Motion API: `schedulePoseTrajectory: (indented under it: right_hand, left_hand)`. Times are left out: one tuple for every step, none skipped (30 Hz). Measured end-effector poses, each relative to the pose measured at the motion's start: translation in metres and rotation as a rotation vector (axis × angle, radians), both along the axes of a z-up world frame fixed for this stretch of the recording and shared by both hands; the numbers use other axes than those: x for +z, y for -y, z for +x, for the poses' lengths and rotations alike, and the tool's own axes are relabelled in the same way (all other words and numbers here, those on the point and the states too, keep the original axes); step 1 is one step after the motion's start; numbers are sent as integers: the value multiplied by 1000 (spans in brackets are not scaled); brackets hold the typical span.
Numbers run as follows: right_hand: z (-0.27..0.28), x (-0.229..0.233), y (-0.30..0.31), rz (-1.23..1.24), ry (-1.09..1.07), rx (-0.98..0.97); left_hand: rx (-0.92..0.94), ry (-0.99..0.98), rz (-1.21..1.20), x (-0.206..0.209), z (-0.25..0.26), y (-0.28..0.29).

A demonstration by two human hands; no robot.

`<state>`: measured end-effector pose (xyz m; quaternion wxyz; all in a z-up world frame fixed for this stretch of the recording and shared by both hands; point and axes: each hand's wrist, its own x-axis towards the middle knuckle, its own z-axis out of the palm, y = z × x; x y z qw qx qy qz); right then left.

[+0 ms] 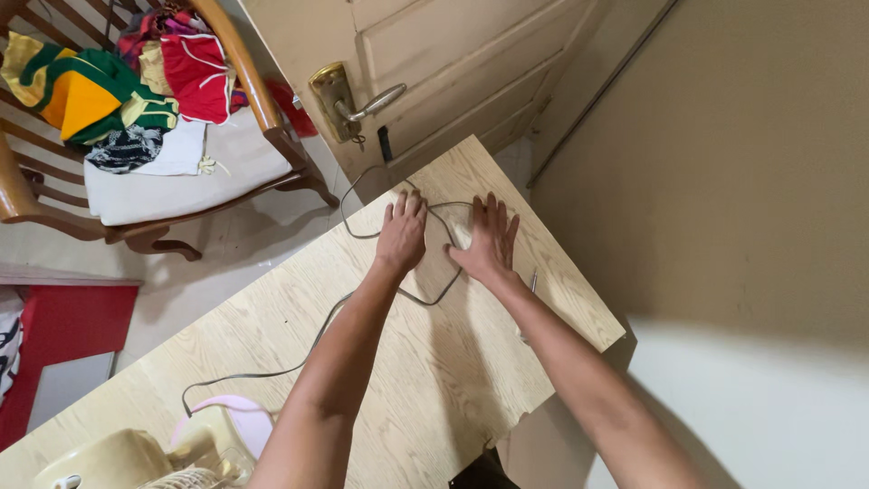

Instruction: The person disassembles a small electric fan on a wooden table. They remove the front grille, then the fan blades, and finally the rear grille, placing each part on the table. The person uses a screwdriver to loosen a screw on the fan's motor housing.

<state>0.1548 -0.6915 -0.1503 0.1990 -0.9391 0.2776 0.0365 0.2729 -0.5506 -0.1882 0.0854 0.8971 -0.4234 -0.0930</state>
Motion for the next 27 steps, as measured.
schedulePoseTrajectory:
  right_hand:
    - [2,-1,2,-19,20,19]
    - [4,-3,4,-39,39,38]
    - [5,-4,6,-59,60,57]
    - [5,-6,8,-52,39,72]
    - [6,-8,10,-45,20,86]
    - [5,-10,13,-38,1,101]
    - [5,-13,13,-52,69,106]
    - [4,-15,13,-66,137,111]
    - [2,-19,12,-79,205,117]
    - [0,-22,12,-26,169,110]
    - [-1,-26,12,26,134,104]
    - [-3,-29,11,78,99,100]
    - [-5,-31,9,56,152,102]
    - [-7,-34,6,33,206,105]
    - [-9,-36,3,12,257,107]
    - [-12,-38,1,9,258,124]
    - [-13,-39,-1,5,262,141]
    - [-15,-39,-3,2,265,159]
    - [-16,-39,-6,24,257,156]
    - [-18,-39,-9,47,249,153]
    - [-21,-38,-13,70,240,150]
    - [-24,-36,-18,87,238,156]
    - [-28,-34,-24,103,239,163]
    - [-32,-33,-31,119,239,170]
    - [-36,-31,-40,150,246,160]
    - [-40,-29,-49,182,253,151]
    - [-46,-28,-58,212,257,141]
  left_hand:
    - [-14,9,17,-2,5,4]
    - [-27,17,33,-3,9,8]
    - [-42,27,49,-4,12,11]
    - [-52,36,46,-5,13,12]
    - [-63,47,43,-6,16,13]
    - [-74,58,39,-7,18,13]
    - [-82,61,8,-7,20,13]
    - [-90,65,-23,-7,21,12]
    - [-98,68,-54,-8,21,11]
    - [-104,66,-57,-8,21,10]
    - [-108,65,-61,-8,22,8]
    - [-113,64,-65,-8,22,6]
    - [-117,69,-70,-7,23,5]
    - [-121,74,-76,-6,23,3]
    - [-125,75,-80,-6,22,0]
    - [-129,70,-72,-7,21,-4]
    - [-132,67,-65,-7,19,-7]
    - [-136,63,-57,-8,17,-12]
    - [-138,70,-96,-8,15,-17]
    - [-139,77,-134,-9,12,-22]
    - [-142,82,-172,-9,8,-29]
    - [-138,80,-166,-8,4,-35]
    - [-133,80,-160,-8,1,-42]
    - [-128,80,-155,-6,-2,-49]
    - [-134,68,-153,-4,-5,-58]
    - [-139,57,-152,-1,-8,-68]
    - [-144,42,-152,1,-12,-77]
